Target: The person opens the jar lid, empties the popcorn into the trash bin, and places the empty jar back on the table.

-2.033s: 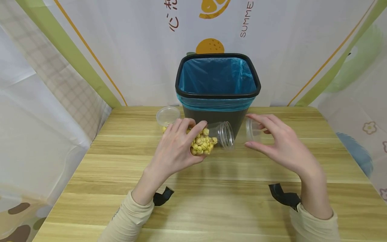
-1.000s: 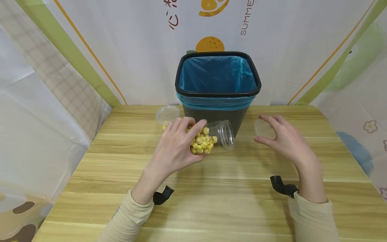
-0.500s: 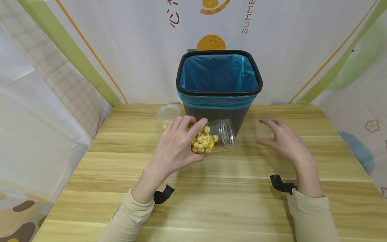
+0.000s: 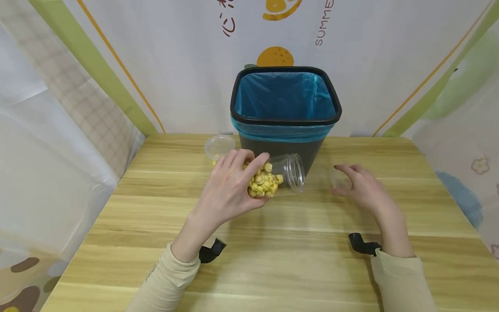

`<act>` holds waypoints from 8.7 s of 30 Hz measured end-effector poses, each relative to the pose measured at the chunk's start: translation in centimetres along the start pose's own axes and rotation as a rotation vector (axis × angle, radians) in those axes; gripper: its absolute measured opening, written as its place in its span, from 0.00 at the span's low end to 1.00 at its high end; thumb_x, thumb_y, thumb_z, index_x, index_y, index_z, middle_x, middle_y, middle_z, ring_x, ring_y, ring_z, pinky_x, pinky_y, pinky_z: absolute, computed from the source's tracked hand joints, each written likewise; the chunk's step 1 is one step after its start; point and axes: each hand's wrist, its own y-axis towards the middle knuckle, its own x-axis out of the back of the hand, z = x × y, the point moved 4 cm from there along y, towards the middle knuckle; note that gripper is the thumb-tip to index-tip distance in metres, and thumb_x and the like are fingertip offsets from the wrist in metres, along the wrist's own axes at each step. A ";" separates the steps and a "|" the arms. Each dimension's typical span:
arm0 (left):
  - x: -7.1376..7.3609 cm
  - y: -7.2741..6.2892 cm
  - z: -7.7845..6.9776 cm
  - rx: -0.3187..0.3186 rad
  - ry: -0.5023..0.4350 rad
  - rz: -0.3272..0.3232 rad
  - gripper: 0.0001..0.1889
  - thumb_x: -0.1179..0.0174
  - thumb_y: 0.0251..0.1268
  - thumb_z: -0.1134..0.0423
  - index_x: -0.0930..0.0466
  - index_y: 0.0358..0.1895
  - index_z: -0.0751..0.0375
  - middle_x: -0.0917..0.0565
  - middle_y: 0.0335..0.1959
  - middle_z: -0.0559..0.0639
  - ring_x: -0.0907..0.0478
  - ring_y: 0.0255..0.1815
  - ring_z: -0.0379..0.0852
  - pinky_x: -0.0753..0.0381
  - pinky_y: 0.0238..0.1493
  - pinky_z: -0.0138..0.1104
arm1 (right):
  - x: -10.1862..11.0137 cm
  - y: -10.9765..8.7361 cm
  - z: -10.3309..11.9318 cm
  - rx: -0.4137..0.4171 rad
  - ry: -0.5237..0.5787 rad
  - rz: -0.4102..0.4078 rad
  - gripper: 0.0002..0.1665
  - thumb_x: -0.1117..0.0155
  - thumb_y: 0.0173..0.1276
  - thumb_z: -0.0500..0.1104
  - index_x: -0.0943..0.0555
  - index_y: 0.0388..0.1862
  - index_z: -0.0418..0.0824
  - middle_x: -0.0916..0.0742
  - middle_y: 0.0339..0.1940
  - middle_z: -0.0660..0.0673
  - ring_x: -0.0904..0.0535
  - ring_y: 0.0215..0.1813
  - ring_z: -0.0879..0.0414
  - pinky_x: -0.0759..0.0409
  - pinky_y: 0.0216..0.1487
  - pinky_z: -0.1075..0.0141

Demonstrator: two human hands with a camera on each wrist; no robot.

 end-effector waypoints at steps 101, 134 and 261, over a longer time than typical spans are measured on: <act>1.9 -0.6 1.7 0.032 -0.041 -0.081 0.44 0.24 0.45 0.37 0.29 0.67 0.47 0.21 0.52 0.51 0.25 0.50 0.50 0.24 0.44 0.39 | 10.3 1.3 7.9 0.067 0.579 -0.317 0.38 0.66 0.84 0.63 0.41 0.83 0.44 0.22 0.64 0.56 0.20 0.55 0.75 0.19 0.51 0.81; 2.0 -0.6 1.5 0.056 -0.030 -0.113 0.44 0.24 0.44 0.38 0.30 0.67 0.47 0.22 0.53 0.52 0.25 0.50 0.50 0.23 0.44 0.40 | 10.9 4.4 8.9 0.025 0.859 -0.208 0.30 0.54 0.81 0.55 0.33 0.74 0.43 0.19 0.52 0.54 0.20 0.47 0.65 0.19 0.44 0.74; 8.0 16.5 8.8 -0.317 0.621 0.211 0.41 0.26 0.56 0.45 0.36 0.66 0.59 0.27 0.60 0.65 0.29 0.59 0.61 0.24 0.50 0.50 | 11.1 4.6 8.7 -0.012 0.838 -0.149 0.36 0.62 0.78 0.56 0.41 0.80 0.44 0.35 0.79 0.39 0.32 0.74 0.44 0.21 0.61 0.63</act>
